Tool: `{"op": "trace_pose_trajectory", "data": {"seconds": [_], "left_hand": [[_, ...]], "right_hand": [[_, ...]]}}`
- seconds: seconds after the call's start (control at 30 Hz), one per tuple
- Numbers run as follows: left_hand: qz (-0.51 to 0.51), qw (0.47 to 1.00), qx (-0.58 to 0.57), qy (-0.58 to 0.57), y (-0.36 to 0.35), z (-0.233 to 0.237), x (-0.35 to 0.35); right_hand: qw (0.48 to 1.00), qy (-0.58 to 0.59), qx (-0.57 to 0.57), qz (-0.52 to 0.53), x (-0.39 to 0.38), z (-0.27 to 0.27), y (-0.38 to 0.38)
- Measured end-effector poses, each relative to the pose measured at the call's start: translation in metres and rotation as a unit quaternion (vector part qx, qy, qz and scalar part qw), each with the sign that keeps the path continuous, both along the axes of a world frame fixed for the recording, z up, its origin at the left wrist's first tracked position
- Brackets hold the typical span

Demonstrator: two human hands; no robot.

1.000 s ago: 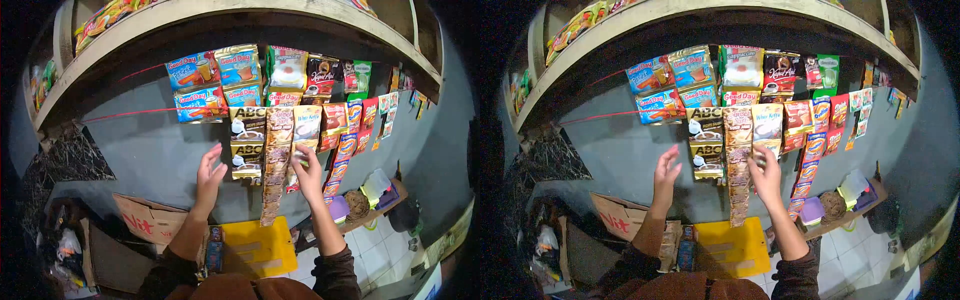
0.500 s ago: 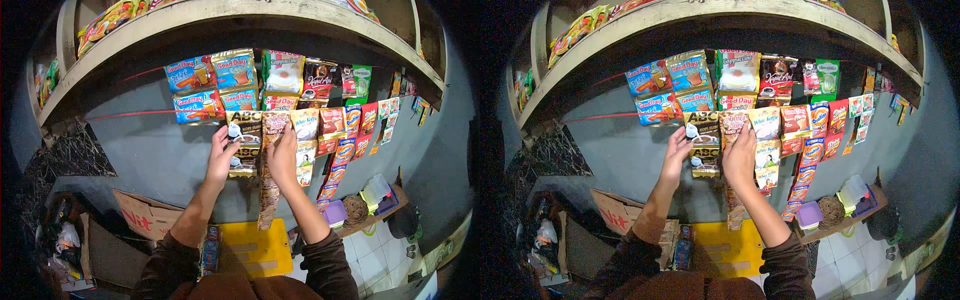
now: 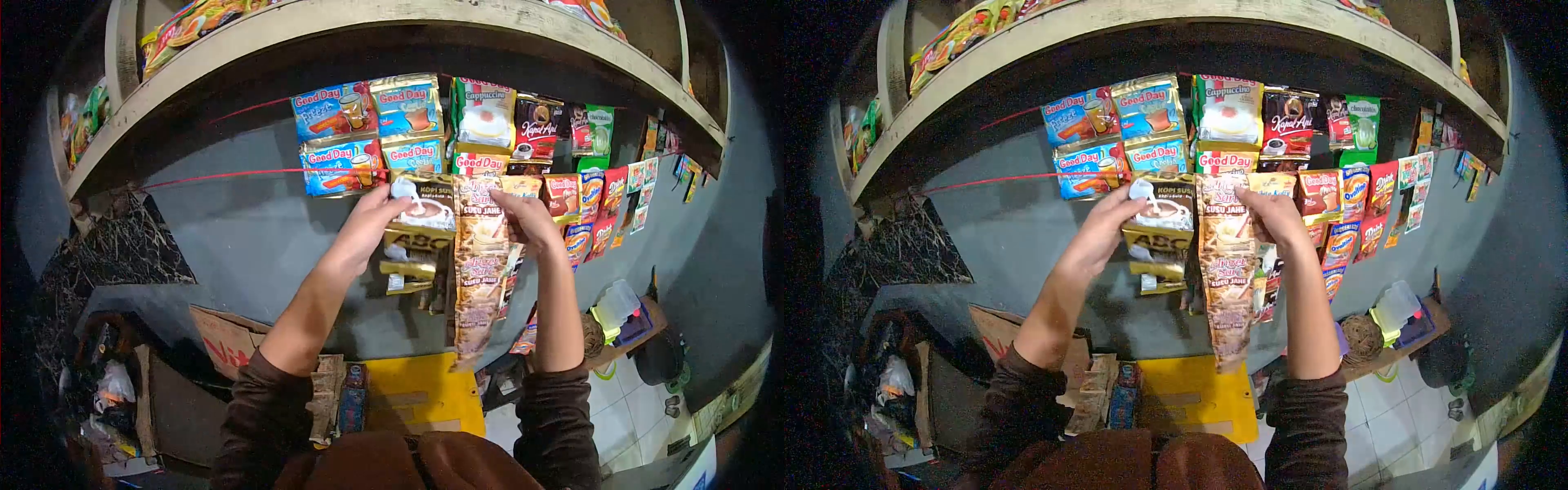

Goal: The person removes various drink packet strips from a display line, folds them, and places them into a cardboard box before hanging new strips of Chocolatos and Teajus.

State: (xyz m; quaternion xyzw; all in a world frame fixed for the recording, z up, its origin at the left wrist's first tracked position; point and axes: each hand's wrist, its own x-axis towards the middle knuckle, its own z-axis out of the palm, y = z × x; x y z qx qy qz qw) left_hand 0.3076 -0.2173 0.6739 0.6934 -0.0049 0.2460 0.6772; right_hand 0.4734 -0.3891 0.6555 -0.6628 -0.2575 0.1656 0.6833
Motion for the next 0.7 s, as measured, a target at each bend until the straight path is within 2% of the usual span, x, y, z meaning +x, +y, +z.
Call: {"op": "trace_pose_trajectory", "data": {"seconds": [0.07,0.1,0.2,0.27,0.33,0.4,0.47,0.53,0.6,0.63,0.7], "left_hand": [[-0.042,0.999,-0.02,-0.028,0.0,0.013,-0.001],[-0.032,0.998,-0.005,-0.045,0.0,0.018,0.0],[-0.032,0.997,-0.007,-0.072,0.003,0.039,0.002],[-0.041,0.995,-0.015,-0.089,0.001,0.06,-0.006],[-0.041,0.993,-0.012,-0.111,0.004,0.073,-0.009],[-0.036,0.988,-0.004,-0.151,0.007,0.08,-0.011],[-0.054,0.98,0.016,-0.19,0.01,0.085,-0.019],[-0.068,0.97,-0.004,-0.232,0.014,0.089,-0.025],[-0.09,0.962,-0.008,-0.256,0.021,0.09,-0.035],[-0.085,0.963,-0.008,-0.257,0.024,0.089,-0.039],[-0.096,0.951,-0.034,-0.294,0.027,0.088,-0.048]], "right_hand": [[0.995,-0.062,-0.077,-0.008,-0.006,0.012,-0.001],[0.994,-0.1,-0.053,-0.001,-0.004,0.015,0.003],[0.994,-0.106,0.003,0.024,-0.003,0.032,0.008],[0.993,-0.109,-0.014,0.038,-0.005,0.042,0.013],[0.991,-0.09,0.096,0.038,-0.022,0.055,0.019],[0.988,-0.097,0.111,0.052,-0.033,0.065,0.022],[0.961,-0.07,0.244,0.107,-0.036,0.072,0.026],[0.959,-0.089,0.23,0.138,-0.035,0.076,0.027],[0.924,-0.148,0.336,0.106,-0.043,0.083,0.028],[0.917,-0.183,0.34,0.098,-0.047,0.087,0.026],[0.878,-0.189,0.427,0.107,-0.059,0.094,0.023]]}}
